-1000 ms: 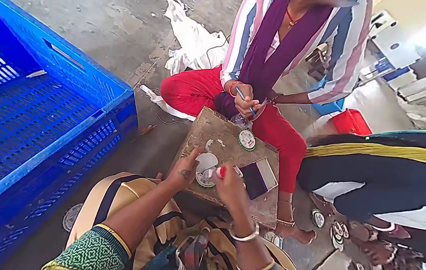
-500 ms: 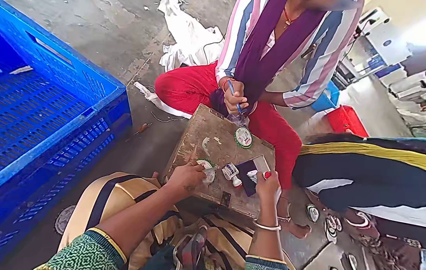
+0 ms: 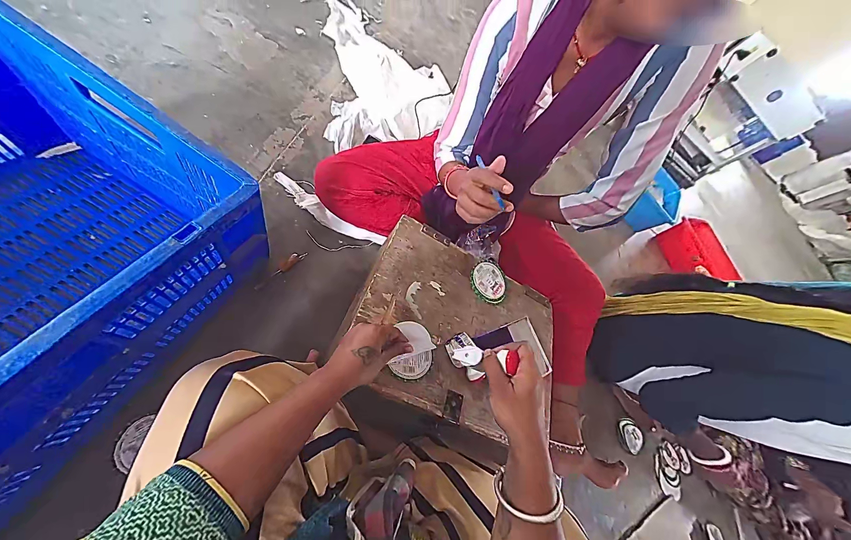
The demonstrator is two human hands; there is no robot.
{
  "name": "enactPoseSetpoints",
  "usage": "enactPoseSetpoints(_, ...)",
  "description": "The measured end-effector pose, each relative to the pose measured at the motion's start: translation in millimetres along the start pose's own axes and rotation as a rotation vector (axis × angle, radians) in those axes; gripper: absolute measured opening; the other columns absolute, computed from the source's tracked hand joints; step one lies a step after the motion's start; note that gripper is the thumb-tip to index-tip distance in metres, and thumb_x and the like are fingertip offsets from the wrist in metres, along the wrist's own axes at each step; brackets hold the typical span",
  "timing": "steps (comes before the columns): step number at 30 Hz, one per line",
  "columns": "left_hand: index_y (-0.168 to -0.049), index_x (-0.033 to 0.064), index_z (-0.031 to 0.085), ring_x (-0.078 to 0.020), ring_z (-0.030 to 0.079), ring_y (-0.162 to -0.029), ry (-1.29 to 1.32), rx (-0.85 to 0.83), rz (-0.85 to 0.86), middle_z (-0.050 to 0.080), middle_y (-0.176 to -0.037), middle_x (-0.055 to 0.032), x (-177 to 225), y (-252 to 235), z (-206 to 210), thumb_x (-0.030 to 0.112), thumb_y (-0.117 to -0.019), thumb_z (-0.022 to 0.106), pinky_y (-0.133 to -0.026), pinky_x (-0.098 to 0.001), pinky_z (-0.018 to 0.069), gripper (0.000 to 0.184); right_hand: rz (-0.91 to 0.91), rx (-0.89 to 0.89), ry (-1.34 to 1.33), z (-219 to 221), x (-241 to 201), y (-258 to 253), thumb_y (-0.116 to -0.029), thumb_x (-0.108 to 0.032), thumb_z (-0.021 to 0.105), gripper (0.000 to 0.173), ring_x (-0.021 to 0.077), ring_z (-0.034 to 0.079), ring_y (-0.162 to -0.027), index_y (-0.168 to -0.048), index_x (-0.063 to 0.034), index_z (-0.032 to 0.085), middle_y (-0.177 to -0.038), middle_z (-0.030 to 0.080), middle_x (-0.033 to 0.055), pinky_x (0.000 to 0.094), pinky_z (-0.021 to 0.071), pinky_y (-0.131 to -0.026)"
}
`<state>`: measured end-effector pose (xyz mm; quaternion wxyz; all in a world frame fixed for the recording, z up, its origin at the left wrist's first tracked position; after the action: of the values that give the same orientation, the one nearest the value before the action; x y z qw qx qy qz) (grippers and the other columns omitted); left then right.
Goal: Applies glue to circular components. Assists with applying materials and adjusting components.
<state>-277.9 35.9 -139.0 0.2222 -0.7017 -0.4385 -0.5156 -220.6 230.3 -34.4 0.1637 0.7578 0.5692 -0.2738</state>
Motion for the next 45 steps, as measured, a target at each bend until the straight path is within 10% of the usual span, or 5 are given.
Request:
enactPoseSetpoints(12,-0.098,-0.0026,0.072,-0.0252,0.063,-0.088,0.056,0.023,-0.128,0.069,-0.091,-0.0155,-1,-3,-7,0.032,-0.0963,0.073,-0.085,-0.0469,0.0487,0.034,-0.052,-0.097,0.045,17,-17,6,-0.0974,-0.02,0.06,0.027,0.018,0.059,-0.067,-0.11,0.0036,0.061,-0.078,0.061,0.0081,0.0405,0.0485,-0.063)
enactPoseSetpoints(27,-0.148,0.0054,0.047,-0.0401,0.068,-0.108,0.015,0.094,-0.091,0.068,-0.119,-0.0255,2,1,-5,0.009,-0.1093,0.043,-0.098,-0.0549,0.0499,0.04,-0.025,-0.294,0.267,84,-25,6,-0.1001,-0.02,0.062,0.035,0.0381,0.071,-0.086,-0.124,0.0052,0.06,-0.092,0.071,0.0204,0.0554,0.054,-0.076)
enactPoseSetpoints(35,-0.132,0.0123,0.071,-0.0462,0.063,-0.117,-0.311,-0.056,0.146,0.063,-0.132,-0.0267,16,13,15,-0.008,-0.0988,0.04,-0.097,-0.0607,0.049,0.049,0.222,0.159,0.208,-40,38,-30,-0.1028,-0.019,0.058,0.038,0.0393,0.064,-0.101,-0.125,0.0121,0.055,-0.108,0.065,0.0291,0.0561,0.0478,-0.09)
enactPoseSetpoints(40,-0.13,0.0007,0.066,-0.0425,0.059,-0.125,-0.424,-0.171,0.169,0.063,-0.135,-0.0224,19,15,26,0.03,-0.0974,0.07,-0.102,-0.0571,0.0471,0.044,0.423,0.045,0.329,-14,80,-39,-0.1048,-0.021,0.057,0.042,0.0413,0.064,-0.114,-0.134,0.0088,0.054,-0.119,0.066,0.0294,0.0563,0.0462,-0.099)
enactPoseSetpoints(45,-0.11,-0.003,0.074,-0.0419,0.068,-0.111,-0.3,-0.058,0.158,0.071,-0.118,-0.0238,17,16,16,0.02,-0.1039,0.059,-0.097,-0.0581,0.0494,0.029,0.35,0.122,0.232,-21,65,-28,-0.1042,-0.018,0.058,0.04,0.0439,0.063,-0.111,-0.13,0.0123,0.055,-0.116,0.064,0.0324,0.0586,0.0456,-0.096)
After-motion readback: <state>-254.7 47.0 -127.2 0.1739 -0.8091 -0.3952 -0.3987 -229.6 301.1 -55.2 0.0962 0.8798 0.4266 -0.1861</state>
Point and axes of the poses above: each hand's wrist, its own y-axis away from the middle knuckle, its own z-axis out of the palm, x = y × z, the point moved 7 cm from there along -y, towards the middle knuckle
